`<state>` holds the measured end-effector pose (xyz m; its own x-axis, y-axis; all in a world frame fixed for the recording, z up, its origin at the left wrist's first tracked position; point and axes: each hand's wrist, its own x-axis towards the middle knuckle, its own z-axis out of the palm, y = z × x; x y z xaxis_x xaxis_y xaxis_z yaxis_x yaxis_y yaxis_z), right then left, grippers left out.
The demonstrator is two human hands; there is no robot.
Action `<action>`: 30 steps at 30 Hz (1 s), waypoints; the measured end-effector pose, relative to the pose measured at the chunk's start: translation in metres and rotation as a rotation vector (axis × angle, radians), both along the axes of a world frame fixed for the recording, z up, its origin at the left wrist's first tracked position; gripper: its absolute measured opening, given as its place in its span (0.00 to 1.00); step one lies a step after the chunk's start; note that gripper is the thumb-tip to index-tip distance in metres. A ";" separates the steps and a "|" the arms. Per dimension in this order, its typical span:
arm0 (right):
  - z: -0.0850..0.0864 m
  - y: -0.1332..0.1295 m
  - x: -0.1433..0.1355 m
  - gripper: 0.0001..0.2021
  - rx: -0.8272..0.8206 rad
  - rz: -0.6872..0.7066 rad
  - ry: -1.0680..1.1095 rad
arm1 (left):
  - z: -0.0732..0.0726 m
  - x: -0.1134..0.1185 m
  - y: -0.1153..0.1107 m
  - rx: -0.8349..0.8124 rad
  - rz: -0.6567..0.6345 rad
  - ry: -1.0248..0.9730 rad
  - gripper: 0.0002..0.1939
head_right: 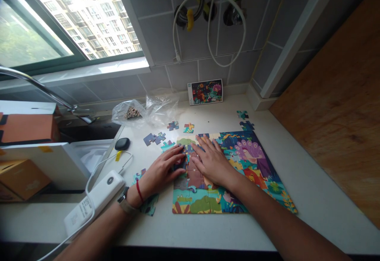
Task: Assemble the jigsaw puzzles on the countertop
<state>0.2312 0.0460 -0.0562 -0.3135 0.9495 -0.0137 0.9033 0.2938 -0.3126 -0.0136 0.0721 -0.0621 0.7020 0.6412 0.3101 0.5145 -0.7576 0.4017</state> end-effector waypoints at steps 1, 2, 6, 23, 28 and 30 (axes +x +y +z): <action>0.000 0.000 0.000 0.28 0.000 -0.003 0.000 | 0.001 0.000 0.002 -0.004 0.015 -0.013 0.20; 0.000 0.000 0.000 0.28 0.002 -0.005 0.002 | 0.002 0.000 0.004 -0.003 0.034 -0.021 0.19; -0.002 0.000 0.001 0.26 0.021 -0.005 0.017 | 0.002 -0.001 0.012 0.012 0.076 -0.020 0.24; -0.008 0.000 0.001 0.29 0.037 -0.013 0.042 | -0.003 0.002 0.015 -0.023 0.058 -0.084 0.21; -0.011 0.000 0.003 0.29 0.055 -0.003 0.062 | -0.006 0.001 0.016 -0.005 0.062 -0.031 0.18; -0.010 0.000 0.003 0.29 0.046 -0.004 0.056 | -0.007 0.001 0.016 0.000 0.066 -0.012 0.19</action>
